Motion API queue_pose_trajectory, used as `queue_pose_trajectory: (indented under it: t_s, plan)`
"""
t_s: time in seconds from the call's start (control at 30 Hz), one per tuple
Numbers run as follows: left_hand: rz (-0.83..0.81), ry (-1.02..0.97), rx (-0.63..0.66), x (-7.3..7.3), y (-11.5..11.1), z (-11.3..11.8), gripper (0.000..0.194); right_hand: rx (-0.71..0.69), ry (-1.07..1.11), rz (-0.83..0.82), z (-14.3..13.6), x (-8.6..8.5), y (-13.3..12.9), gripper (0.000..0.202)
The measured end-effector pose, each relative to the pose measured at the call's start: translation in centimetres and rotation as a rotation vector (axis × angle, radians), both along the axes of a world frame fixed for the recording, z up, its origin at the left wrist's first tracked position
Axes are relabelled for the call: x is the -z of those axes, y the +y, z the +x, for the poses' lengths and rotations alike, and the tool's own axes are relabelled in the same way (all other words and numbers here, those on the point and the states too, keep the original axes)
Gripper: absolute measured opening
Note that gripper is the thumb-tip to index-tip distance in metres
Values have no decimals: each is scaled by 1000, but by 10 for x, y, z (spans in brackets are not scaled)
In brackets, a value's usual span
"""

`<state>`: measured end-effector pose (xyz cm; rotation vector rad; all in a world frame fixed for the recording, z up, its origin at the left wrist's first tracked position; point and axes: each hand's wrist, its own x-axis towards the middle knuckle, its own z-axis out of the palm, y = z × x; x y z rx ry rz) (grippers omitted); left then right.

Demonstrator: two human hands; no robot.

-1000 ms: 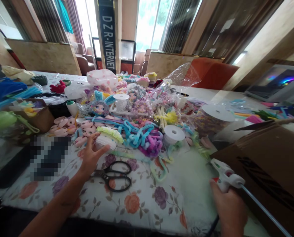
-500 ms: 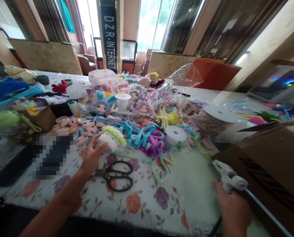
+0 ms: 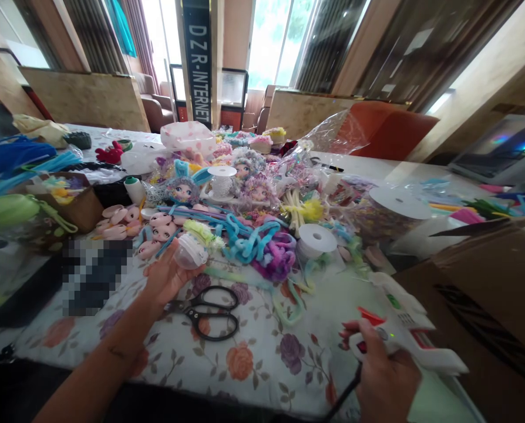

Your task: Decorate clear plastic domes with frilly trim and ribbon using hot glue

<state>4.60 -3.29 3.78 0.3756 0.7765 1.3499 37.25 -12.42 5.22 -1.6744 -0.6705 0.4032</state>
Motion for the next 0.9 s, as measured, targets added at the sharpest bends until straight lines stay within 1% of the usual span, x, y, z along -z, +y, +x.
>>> queue_pose_trajectory:
  t_s: [0.1,0.2,0.3,0.37,0.43,0.5,0.6,0.73,0.9]
  plan:
    - [35,73,-35,3,-1,2,41,-169,237,112,-35,-4,4,27]
    - [94,250,-113,8,-2,4,50,-423,444,93,-65,0,5,26]
    - [179,580,-229,13,-4,5,60,-673,593,60,-94,5,8,25]
    - [236,818,-296,15,-6,5,63,-799,647,43,-112,7,11,28]
    - [265,1003,-332,14,-7,5,63,-893,640,11,-126,9,16,30]
    - [278,1127,-349,13,-9,6,62,-949,592,-31,-137,10,20,31]
    - [302,1264,-369,11,-10,6,58,-978,526,-81,-144,11,24,32]
    - [353,1410,-416,10,-11,6,55,-963,515,-106,-145,15,22,34]
    - [453,1518,-438,13,-10,5,56,-943,539,-170,-139,20,20,35]
